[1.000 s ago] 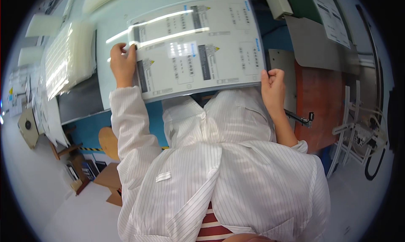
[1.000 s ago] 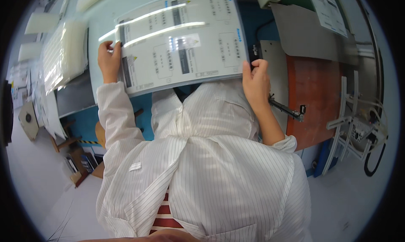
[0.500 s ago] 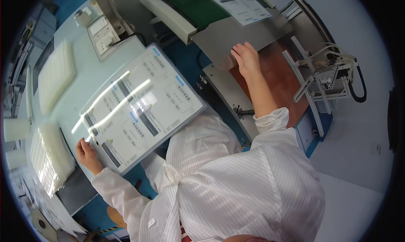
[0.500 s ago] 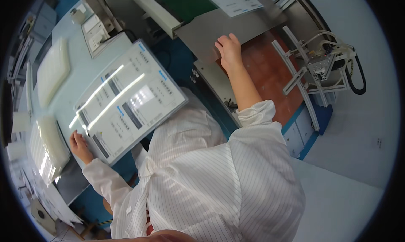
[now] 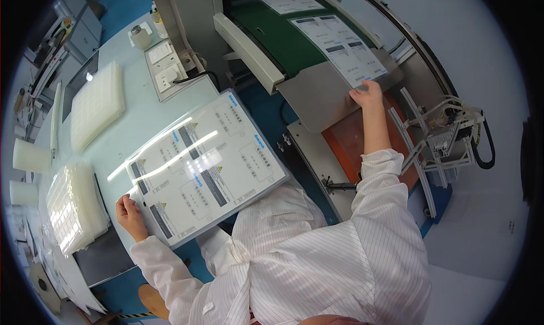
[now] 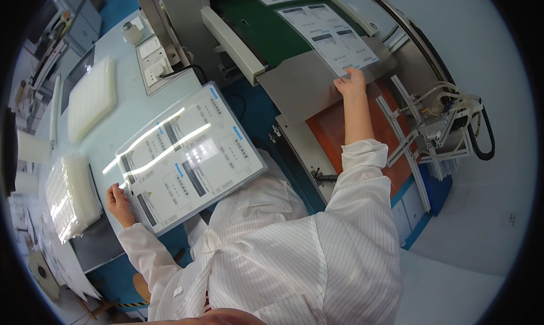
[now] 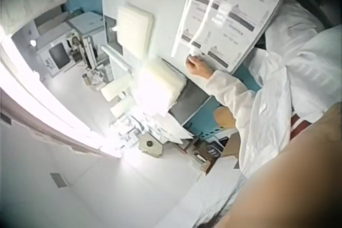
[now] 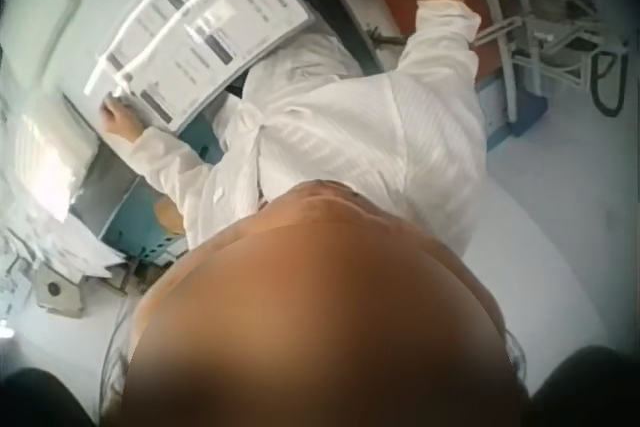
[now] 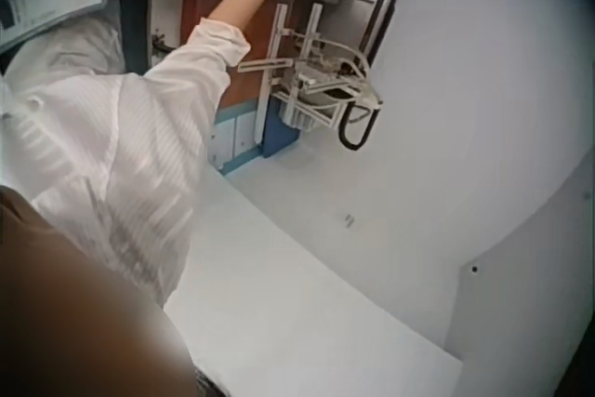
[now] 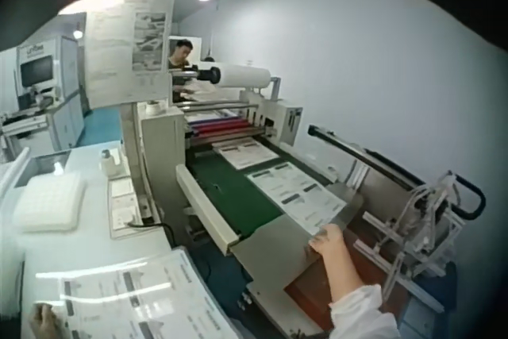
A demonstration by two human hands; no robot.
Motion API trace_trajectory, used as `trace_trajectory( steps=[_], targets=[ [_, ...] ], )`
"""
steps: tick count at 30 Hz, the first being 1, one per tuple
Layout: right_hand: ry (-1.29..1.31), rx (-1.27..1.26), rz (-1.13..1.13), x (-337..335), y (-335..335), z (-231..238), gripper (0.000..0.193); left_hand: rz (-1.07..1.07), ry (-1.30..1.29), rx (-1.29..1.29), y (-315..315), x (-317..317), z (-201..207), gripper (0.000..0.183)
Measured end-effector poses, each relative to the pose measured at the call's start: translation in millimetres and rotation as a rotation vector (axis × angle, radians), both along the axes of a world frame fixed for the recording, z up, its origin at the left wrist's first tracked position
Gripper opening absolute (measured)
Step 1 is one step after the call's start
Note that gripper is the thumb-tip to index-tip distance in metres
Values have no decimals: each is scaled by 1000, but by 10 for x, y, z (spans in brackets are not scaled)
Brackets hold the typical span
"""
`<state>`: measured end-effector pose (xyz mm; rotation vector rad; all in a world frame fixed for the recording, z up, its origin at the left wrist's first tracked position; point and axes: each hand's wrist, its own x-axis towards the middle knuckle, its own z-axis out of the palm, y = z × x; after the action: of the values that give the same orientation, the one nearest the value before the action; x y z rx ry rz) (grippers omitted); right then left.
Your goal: Inspecting and processing plastic sheets or films at a manufacturing workstation.
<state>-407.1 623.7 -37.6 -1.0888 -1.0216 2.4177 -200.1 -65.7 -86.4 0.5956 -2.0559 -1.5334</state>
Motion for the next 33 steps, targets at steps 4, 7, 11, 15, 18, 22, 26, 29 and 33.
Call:
trace_trajectory(
  steps=[4,7,11,15,18,22,26,29,33],
  targets=[
    [-158,-133,-95,-119,187,-152,54,30,-1,15,-54,28,-29,19],
    [-233,-133,-75,-255,408,-321,33,40,3,-18,-66,16,-30,19],
    [-211,194,-38,-405,516,-455,16,15,19,-84,-58,-19,-11,18],
    [64,505,-18,-420,-75,68,28,83,21,-192,-128,82,-78,16],
    [415,750,57,-282,-363,640,19,90,25,-133,-51,-3,-32,14],
    [824,782,350,119,-1202,1518,15,87,36,-140,-5,10,49,13],
    [1106,546,580,419,-1809,1932,30,59,-16,19,-52,54,99,18],
    [1342,266,855,647,-2085,2025,38,-255,-120,345,79,90,338,40],
    [1328,-48,1045,926,-2205,1863,42,-654,-154,762,440,197,781,78]
  ],
)
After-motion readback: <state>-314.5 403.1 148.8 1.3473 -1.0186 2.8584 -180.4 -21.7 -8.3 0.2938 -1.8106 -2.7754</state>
